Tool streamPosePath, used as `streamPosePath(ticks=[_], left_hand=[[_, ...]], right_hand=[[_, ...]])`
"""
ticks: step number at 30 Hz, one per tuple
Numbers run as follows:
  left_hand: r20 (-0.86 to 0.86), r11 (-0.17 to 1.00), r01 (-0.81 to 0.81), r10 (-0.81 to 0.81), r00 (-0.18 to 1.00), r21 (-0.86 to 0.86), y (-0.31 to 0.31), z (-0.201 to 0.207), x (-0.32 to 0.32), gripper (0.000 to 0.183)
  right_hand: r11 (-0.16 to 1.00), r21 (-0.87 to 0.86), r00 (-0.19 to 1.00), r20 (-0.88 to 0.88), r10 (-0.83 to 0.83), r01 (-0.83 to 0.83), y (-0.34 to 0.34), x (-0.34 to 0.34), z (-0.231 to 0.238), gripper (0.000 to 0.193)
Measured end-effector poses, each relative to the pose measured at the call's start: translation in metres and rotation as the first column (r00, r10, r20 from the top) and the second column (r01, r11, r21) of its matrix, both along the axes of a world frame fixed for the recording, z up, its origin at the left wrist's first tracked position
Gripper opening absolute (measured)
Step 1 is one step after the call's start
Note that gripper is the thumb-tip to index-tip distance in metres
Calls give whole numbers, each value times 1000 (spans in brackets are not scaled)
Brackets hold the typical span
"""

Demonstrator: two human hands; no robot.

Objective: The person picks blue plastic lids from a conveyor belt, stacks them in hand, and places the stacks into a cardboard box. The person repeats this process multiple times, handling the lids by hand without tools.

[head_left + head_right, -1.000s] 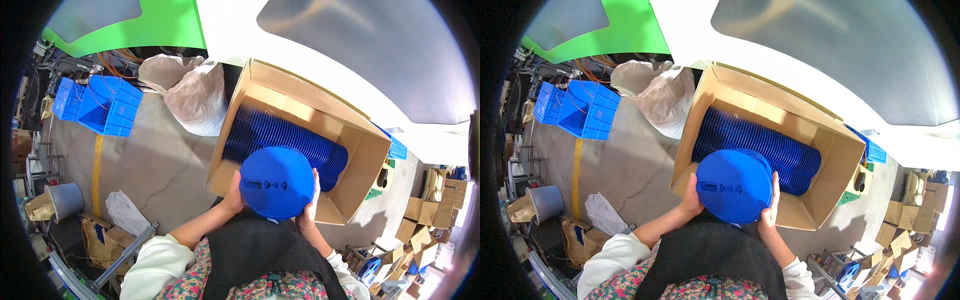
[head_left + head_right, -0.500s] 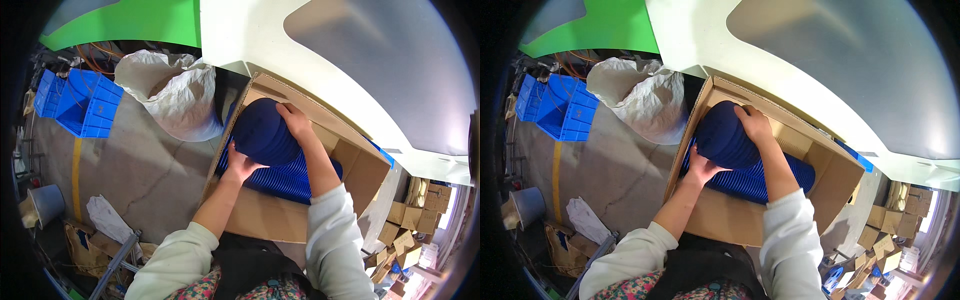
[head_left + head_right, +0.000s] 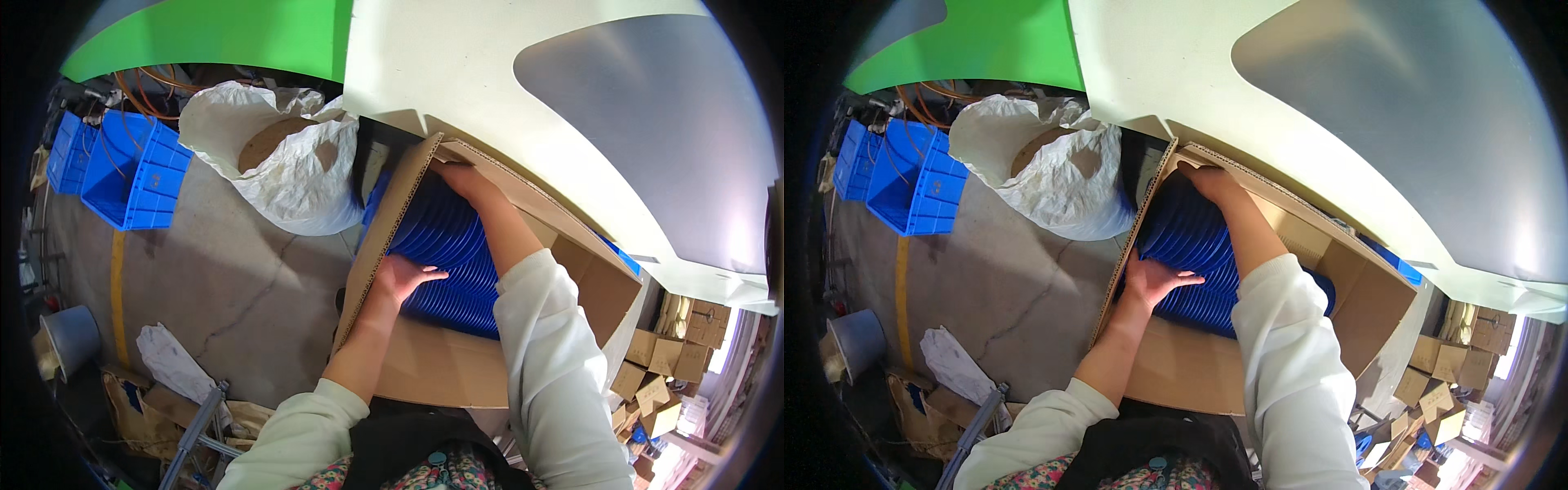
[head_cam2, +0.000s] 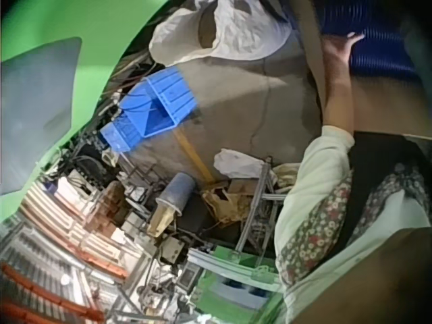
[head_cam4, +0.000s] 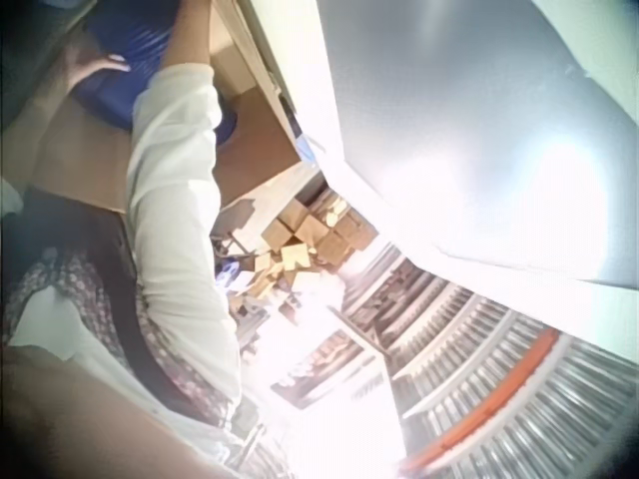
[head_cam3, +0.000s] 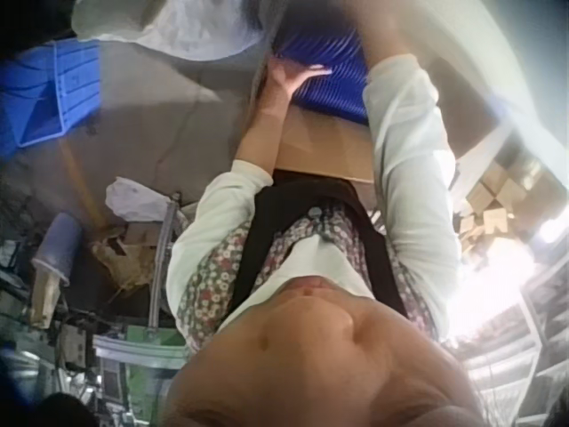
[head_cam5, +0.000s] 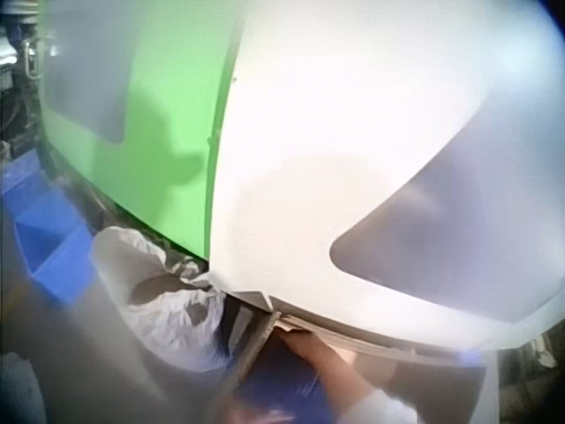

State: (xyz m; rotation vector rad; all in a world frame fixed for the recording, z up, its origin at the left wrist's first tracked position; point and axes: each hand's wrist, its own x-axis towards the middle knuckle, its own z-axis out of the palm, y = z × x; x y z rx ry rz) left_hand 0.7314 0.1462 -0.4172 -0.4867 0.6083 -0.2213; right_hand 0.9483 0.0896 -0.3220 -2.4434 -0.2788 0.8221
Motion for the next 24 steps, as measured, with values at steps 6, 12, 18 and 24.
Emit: streamPosePath(ticks=[6, 12, 18, 24], left_hand=[[-30, 997, -25, 23, 999, -72, 0, -1, 2, 96], [-122, 968, 58, -29, 992, 243, -9, 9, -4, 89], [-51, 783, 14, 23, 998, 622, -36, -36, -22, 61], [-363, 661, 367, -151, 919, 654, -34, 12, -56, 51]], right_hand=[[996, -87, 993, 121, 9, 2, 8, -4, -8, 64], [972, 36, 739, 657, 151, -231, -40, -101, 31, 50], [883, 48, 664, 678, 315, -467, -14, -165, -10, 78], [905, -350, 617, 664, 423, -243, 10, -137, -86, 78]])
